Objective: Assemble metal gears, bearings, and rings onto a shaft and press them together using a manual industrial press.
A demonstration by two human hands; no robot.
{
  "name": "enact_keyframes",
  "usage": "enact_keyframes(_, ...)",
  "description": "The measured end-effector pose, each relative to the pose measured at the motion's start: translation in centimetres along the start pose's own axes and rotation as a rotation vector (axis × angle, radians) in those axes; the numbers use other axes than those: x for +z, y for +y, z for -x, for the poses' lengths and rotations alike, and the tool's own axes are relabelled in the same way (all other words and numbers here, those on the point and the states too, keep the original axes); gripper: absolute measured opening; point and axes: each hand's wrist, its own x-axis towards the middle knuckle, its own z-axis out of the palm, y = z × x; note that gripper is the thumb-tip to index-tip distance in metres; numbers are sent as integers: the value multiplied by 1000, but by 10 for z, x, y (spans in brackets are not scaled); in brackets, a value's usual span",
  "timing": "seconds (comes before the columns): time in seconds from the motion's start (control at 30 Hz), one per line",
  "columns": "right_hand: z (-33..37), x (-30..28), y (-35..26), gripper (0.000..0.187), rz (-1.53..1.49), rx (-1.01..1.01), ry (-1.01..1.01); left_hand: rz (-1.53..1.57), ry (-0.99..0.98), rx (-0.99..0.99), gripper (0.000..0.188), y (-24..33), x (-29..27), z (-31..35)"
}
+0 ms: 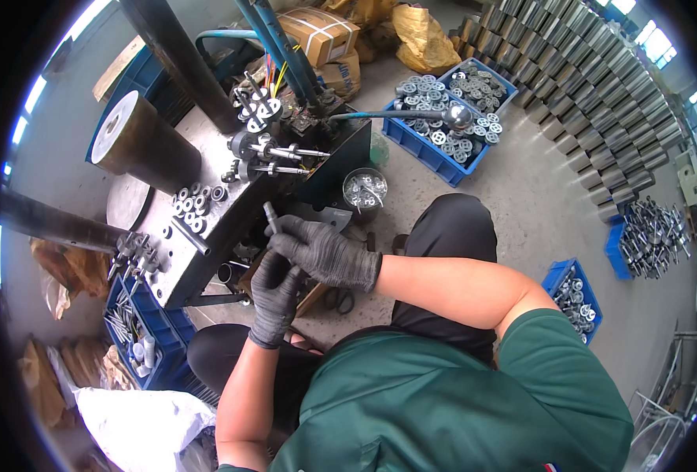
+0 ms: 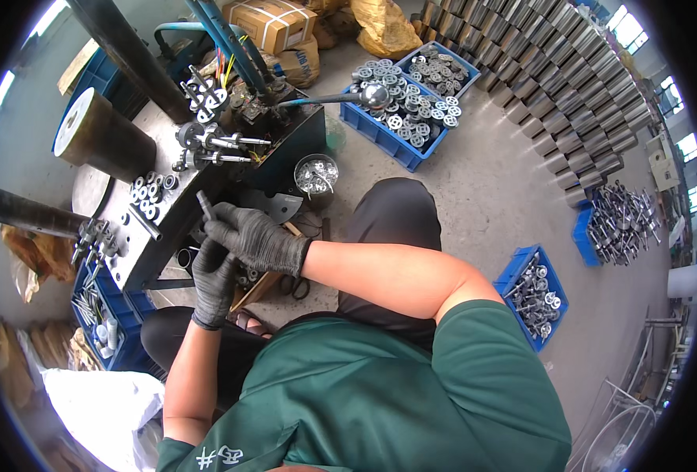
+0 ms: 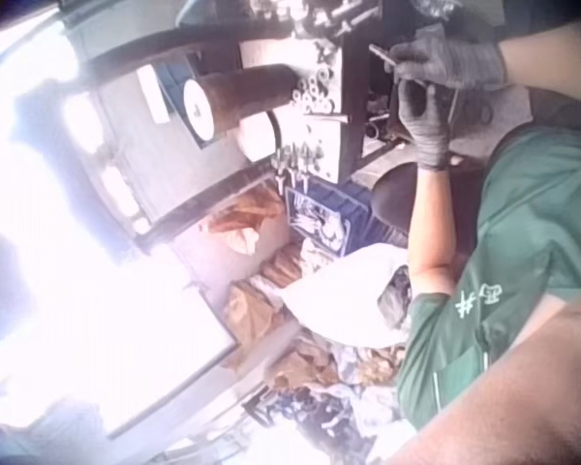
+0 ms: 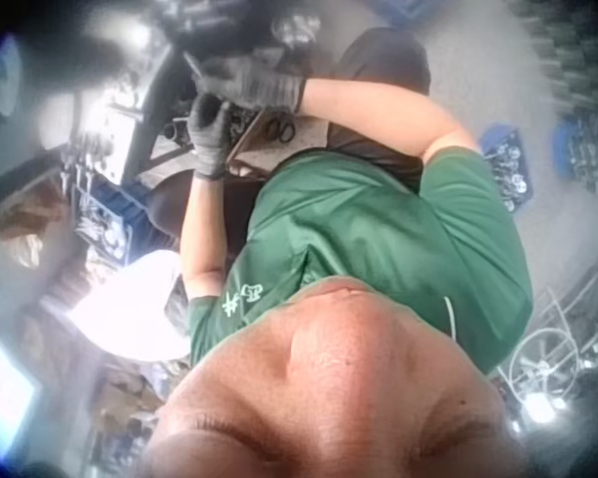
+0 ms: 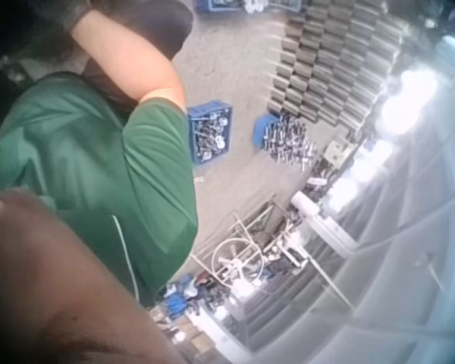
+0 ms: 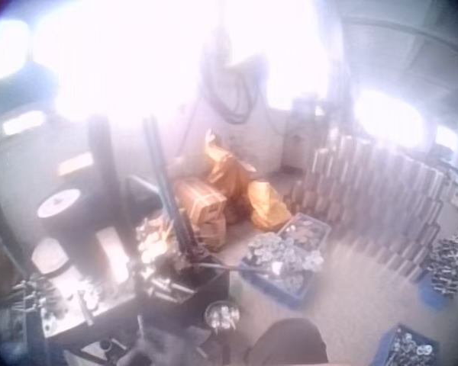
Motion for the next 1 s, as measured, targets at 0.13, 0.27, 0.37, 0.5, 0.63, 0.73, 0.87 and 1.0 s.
enact_keyframes(0.13, 1, 0, -3, 32, -161, 87, 26, -19, 61, -21, 45, 1, 1, -6)
enact_keyframes(0.27, 16, -9, -22, 29, -434, -110, 112, -29, 28, 37, 35, 12, 4, -24)
enact_keyframes(0.37, 43, -58, -87, 28, 77, -404, -5, 3, 55, 8, 31, 21, 1, -25)
enact_keyframes(0.5, 85, -138, -124, 34, 725, -528, -45, -181, 21, -57, 30, 12, -13, -15)
enact_keyframes(0.63, 102, -238, -51, 33, 799, -121, 259, -521, -167, -64, 30, 13, -1, -15)
enact_keyframes(0.73, 118, -342, 35, 34, 1009, 219, 403, -846, -372, -56, 36, -1, 4, -23)
enact_keyframes(0.87, 111, -408, 108, 36, 1094, 532, 459, -1118, -532, -172, 41, -20, -5, -23)
enact_keyframes(1.0, 87, -449, 156, 37, 1228, 650, 472, -1185, -642, -307, 42, -33, -10, -26)
